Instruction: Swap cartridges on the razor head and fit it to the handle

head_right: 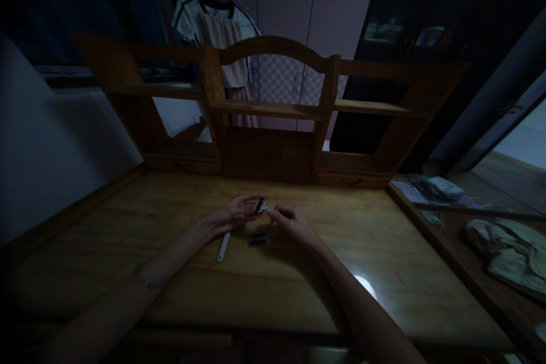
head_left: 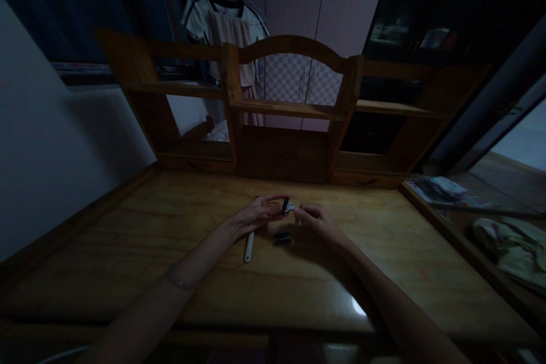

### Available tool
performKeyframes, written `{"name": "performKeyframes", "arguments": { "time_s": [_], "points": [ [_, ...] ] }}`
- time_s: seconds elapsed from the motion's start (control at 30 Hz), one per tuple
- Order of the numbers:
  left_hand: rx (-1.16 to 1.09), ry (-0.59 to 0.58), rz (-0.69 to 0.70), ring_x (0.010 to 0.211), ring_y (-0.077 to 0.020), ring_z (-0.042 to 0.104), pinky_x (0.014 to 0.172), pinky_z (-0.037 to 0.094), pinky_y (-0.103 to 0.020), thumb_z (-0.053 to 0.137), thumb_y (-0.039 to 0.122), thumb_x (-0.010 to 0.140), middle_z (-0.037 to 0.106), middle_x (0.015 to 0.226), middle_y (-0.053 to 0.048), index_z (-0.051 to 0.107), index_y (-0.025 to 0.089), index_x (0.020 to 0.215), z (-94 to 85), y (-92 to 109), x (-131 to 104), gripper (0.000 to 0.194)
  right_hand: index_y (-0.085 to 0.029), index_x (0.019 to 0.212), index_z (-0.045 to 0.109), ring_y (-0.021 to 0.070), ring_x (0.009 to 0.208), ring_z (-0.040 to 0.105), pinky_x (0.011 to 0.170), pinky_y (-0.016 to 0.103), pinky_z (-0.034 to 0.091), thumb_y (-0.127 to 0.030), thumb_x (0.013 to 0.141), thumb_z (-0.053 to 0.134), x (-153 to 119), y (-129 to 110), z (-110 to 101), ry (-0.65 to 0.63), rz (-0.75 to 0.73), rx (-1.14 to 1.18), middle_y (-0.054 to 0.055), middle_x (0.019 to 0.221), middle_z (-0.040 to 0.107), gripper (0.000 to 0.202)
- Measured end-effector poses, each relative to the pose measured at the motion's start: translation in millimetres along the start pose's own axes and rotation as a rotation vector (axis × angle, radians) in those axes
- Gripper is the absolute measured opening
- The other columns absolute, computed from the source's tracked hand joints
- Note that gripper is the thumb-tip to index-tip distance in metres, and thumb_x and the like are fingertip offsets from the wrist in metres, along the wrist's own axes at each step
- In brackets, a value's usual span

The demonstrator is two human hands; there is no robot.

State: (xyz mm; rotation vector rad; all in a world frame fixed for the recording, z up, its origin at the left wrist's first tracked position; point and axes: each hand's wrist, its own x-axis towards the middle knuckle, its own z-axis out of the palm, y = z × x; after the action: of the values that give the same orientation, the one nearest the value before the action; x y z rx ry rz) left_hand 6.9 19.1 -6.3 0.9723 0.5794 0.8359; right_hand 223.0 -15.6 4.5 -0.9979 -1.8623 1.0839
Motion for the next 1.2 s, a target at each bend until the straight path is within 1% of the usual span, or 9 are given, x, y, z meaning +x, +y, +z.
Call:
{"name": "performKeyframes", "arguments": {
  "time_s": [0.1, 0.23, 0.4, 0.63, 0.8, 0.9, 1.07, 1.2],
  "points": [
    [-0.002, -0.012, 0.019, 0.089, -0.0140, 0.064, 0.082, 0.048, -0.024, 0.075, 0.015, 0.071, 0.068, 0.104, -0.009, 0.061, 0.017, 0.118, -1.0, -1, 0, 0.050, -0.016, 0.072, 0.057, 0.0128, 0.061, 0.044, 0.056, 0.024, 0.031, -0.051, 0.089, 0.049, 0, 2, 0, -0.009, 0.018, 0.044, -0.002, 0.064, 0.047, 0.040],
    [-0.014, -0.026, 0.010, 0.089, -0.0142, 0.065, 0.083, 0.048, -0.026, 0.074, 0.012, 0.071, 0.068, 0.105, -0.009, 0.063, 0.017, 0.117, -5.2, -4, 1, 0.047, -0.016, 0.072, 0.058, 0.0134, 0.062, 0.045, 0.057, 0.025, 0.032, -0.052, 0.088, 0.051, 1, 2, 0, -0.008, 0.014, 0.033, -0.001, 0.065, 0.048, 0.040],
    [-0.026, -0.025, 0.011, 0.086, -0.0148, 0.065, 0.082, 0.049, -0.028, 0.076, 0.013, 0.069, 0.069, 0.100, -0.010, 0.064, 0.016, 0.113, -7.3, -6, 2, 0.046, -0.016, 0.070, 0.057, 0.0124, 0.060, 0.042, 0.055, 0.025, 0.030, -0.051, 0.088, 0.052, 0, -3, -1, -0.014, 0.020, 0.037, -0.002, 0.063, 0.046, 0.039],
    [-0.004, -0.019, 0.021, 0.084, -0.0139, 0.064, 0.081, 0.048, -0.027, 0.077, 0.013, 0.067, 0.070, 0.097, -0.008, 0.066, 0.016, 0.110, -6.5, -5, 2, 0.046, -0.016, 0.071, 0.058, 0.0125, 0.061, 0.043, 0.056, 0.024, 0.031, -0.051, 0.088, 0.052, 0, -7, -1, -0.041, 0.026, 0.012, -0.002, 0.063, 0.047, 0.040],
    [0.026, -0.041, 0.012, 0.083, -0.0134, 0.064, 0.081, 0.048, -0.028, 0.077, 0.014, 0.067, 0.070, 0.095, -0.007, 0.067, 0.015, 0.109, -6.0, -3, 1, 0.044, -0.016, 0.070, 0.059, 0.0131, 0.062, 0.045, 0.056, 0.024, 0.032, -0.052, 0.088, 0.052, 0, -9, -1, -0.034, -0.002, -0.038, -0.001, 0.064, 0.049, 0.041],
    [0.028, -0.032, 0.014, 0.082, -0.0135, 0.064, 0.081, 0.048, -0.028, 0.078, 0.015, 0.066, 0.070, 0.094, -0.008, 0.067, 0.015, 0.108, -4.7, -2, 1, 0.043, -0.016, 0.071, 0.062, 0.0137, 0.063, 0.047, 0.057, 0.024, 0.033, -0.052, 0.088, 0.052, 1, -10, -2, -0.039, -0.022, -0.071, 0.000, 0.065, 0.052, 0.041],
    [0.019, -0.001, 0.037, 0.083, -0.0143, 0.065, 0.082, 0.048, -0.029, 0.078, 0.015, 0.066, 0.070, 0.097, -0.008, 0.067, 0.016, 0.108, -5.3, -1, 2, 0.043, -0.016, 0.074, 0.066, 0.0144, 0.066, 0.052, 0.061, 0.024, 0.037, -0.049, 0.088, 0.053, 4, -4, -1, -0.024, -0.045, -0.071, 0.001, 0.068, 0.058, 0.039],
    [0.016, -0.012, 0.023, 0.084, -0.0148, 0.065, 0.082, 0.049, -0.029, 0.078, 0.015, 0.066, 0.070, 0.096, -0.008, 0.067, 0.016, 0.108, -8.0, -2, 2, 0.043, -0.015, 0.076, 0.069, 0.0138, 0.064, 0.052, 0.058, 0.023, 0.036, -0.047, 0.087, 0.055, 6, 0, -1, -0.043, -0.030, -0.063, 0.001, 0.069, 0.059, 0.037]
  ]
}}
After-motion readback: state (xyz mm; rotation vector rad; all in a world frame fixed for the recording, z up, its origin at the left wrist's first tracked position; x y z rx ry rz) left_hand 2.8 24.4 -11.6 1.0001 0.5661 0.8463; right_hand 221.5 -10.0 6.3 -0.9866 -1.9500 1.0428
